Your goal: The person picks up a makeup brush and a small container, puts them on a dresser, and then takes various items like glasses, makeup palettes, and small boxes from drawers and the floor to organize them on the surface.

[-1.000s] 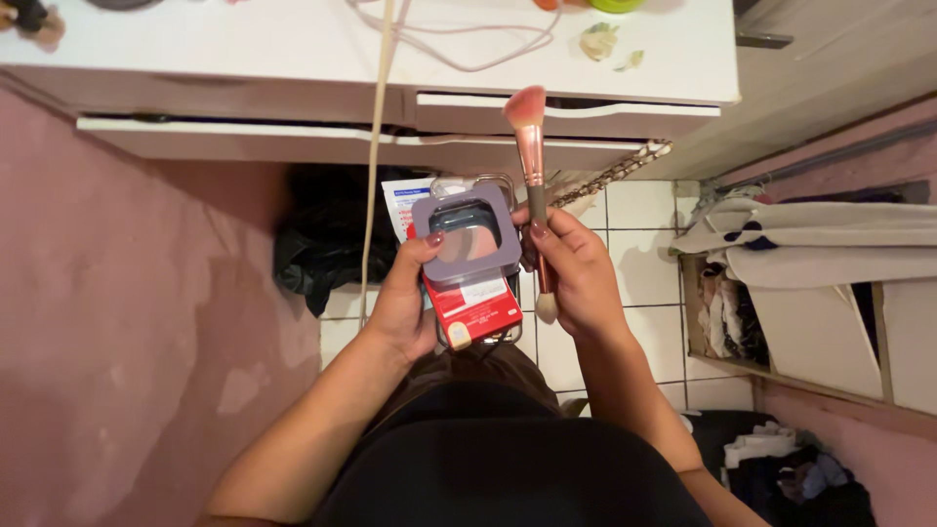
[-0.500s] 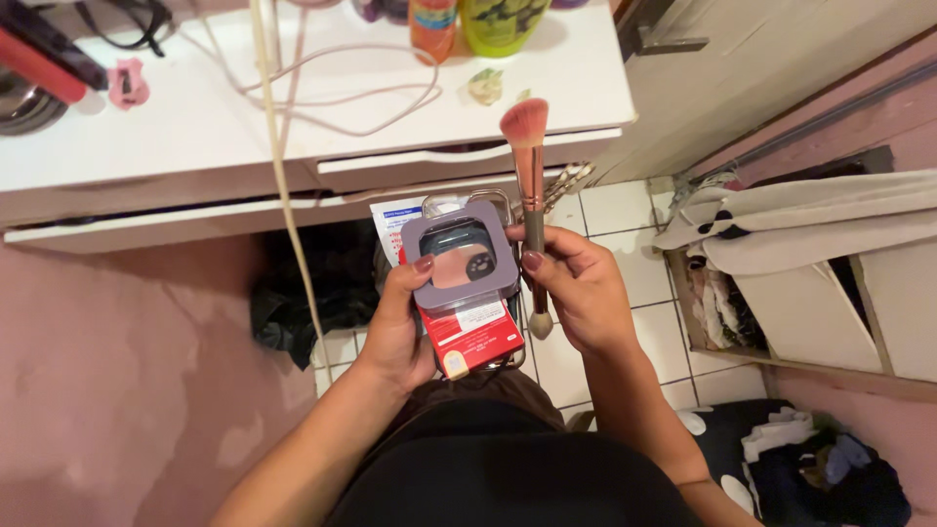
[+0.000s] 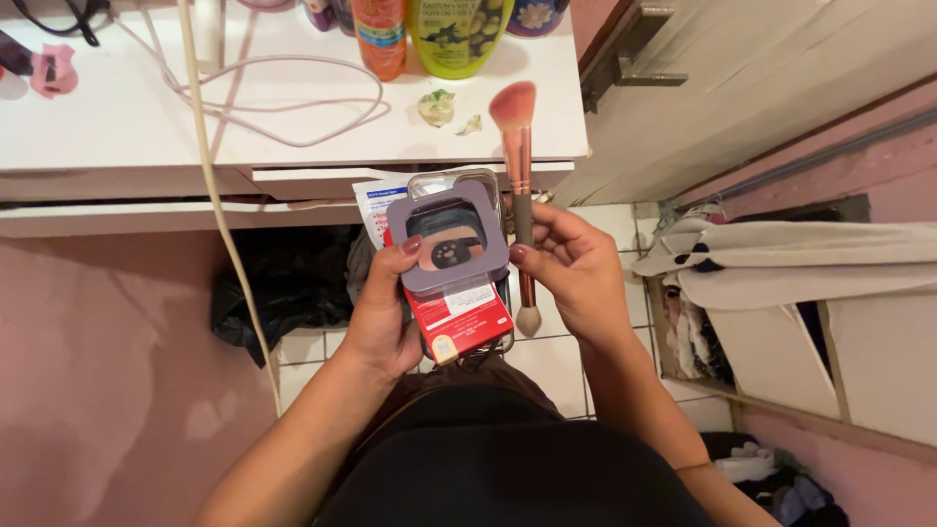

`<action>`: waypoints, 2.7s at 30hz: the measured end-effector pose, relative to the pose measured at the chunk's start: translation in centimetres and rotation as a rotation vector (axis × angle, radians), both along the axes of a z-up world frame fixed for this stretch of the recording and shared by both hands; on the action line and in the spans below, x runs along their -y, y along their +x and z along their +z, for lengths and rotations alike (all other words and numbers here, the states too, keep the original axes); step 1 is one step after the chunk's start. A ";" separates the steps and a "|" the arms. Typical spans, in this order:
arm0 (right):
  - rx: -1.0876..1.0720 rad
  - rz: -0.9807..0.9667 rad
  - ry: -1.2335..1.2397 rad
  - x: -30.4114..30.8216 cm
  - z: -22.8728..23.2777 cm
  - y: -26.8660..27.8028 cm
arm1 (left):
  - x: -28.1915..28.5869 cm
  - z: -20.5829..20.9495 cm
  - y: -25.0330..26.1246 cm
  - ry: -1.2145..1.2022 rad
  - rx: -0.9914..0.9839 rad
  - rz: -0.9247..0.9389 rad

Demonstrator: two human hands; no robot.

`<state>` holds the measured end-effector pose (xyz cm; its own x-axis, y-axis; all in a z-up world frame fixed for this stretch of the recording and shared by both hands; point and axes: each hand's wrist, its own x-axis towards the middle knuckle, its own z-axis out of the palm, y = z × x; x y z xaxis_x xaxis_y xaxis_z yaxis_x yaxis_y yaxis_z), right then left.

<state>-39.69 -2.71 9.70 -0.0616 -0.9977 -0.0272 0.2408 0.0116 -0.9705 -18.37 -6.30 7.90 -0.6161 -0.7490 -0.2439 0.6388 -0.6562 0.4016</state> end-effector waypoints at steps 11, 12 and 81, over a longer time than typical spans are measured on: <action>-0.083 0.058 0.017 0.0 0.5 -3.5 | -1.3 0.4 -2.9 0.008 0.003 0.117; -0.084 0.060 0.023 0.1 0.5 -3.4 | -1.3 0.2 -2.8 0.008 0.013 0.120; -0.237 -0.520 -0.663 20.0 15.3 -8.6 | 4.8 7.5 -3.7 0.059 0.075 0.005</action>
<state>-48.31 -22.76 24.96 -0.4440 -0.6470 0.6199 -0.1500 -0.6284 -0.7633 -22.11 -11.13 15.35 -0.5909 -0.7348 -0.3331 0.6114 -0.6772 0.4093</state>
